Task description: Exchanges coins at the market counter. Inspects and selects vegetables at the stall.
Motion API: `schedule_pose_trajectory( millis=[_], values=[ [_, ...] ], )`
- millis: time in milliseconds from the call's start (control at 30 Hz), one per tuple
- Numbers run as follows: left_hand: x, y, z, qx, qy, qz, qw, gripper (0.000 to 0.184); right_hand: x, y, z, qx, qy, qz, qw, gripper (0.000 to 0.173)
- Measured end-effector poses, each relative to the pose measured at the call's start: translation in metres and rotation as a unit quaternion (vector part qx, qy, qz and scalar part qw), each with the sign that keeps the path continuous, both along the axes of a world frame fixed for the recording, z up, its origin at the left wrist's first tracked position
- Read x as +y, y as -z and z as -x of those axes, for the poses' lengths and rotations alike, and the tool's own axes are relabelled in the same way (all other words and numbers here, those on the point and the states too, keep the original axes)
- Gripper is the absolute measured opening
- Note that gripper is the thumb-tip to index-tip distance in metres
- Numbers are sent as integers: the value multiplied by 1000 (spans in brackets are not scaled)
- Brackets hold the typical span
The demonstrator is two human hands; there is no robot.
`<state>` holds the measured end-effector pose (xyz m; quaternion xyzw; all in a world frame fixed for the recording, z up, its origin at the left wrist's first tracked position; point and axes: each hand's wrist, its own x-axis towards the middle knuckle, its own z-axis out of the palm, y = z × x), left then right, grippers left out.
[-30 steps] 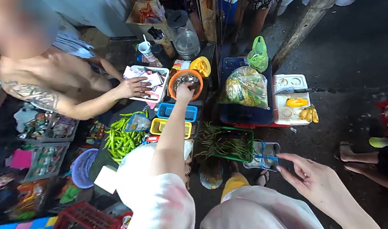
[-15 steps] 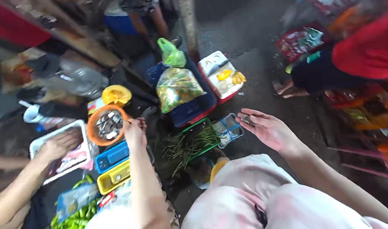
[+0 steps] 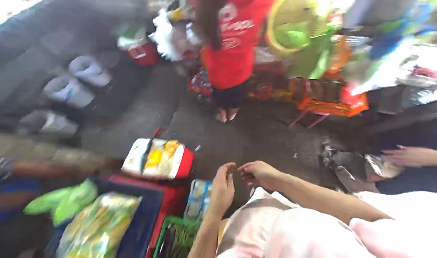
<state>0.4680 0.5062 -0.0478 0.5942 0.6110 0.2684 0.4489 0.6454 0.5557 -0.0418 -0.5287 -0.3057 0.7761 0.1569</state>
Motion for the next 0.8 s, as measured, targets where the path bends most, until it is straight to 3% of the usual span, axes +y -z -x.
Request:
schedule_pose_trajectory(
  millis=[67,133,233,333,467,600,800],
  values=[
    [29,-17,-57,35,46,-146,988,35,-1,-2,-43,110,167,46,979,30],
    [51,-28,-112,48,120,-211,969,33,0,-9,-80,191,315,54,928,37],
    [77,-32,-188,64,227,-234,943,33,9,-20,-128,234,491,38,838,36],
    [103,-42,-247,102,338,-213,911,35,18,-19,-171,239,607,11,758,34],
    [141,-52,-317,116,451,-228,855,32,34,-25,-227,200,688,-39,696,37],
    [191,-66,-380,98,514,-210,826,29,65,-33,-276,193,734,-55,648,30],
    [284,-61,-427,-73,537,-325,775,27,128,-56,-351,132,746,-78,647,21]
  ],
)
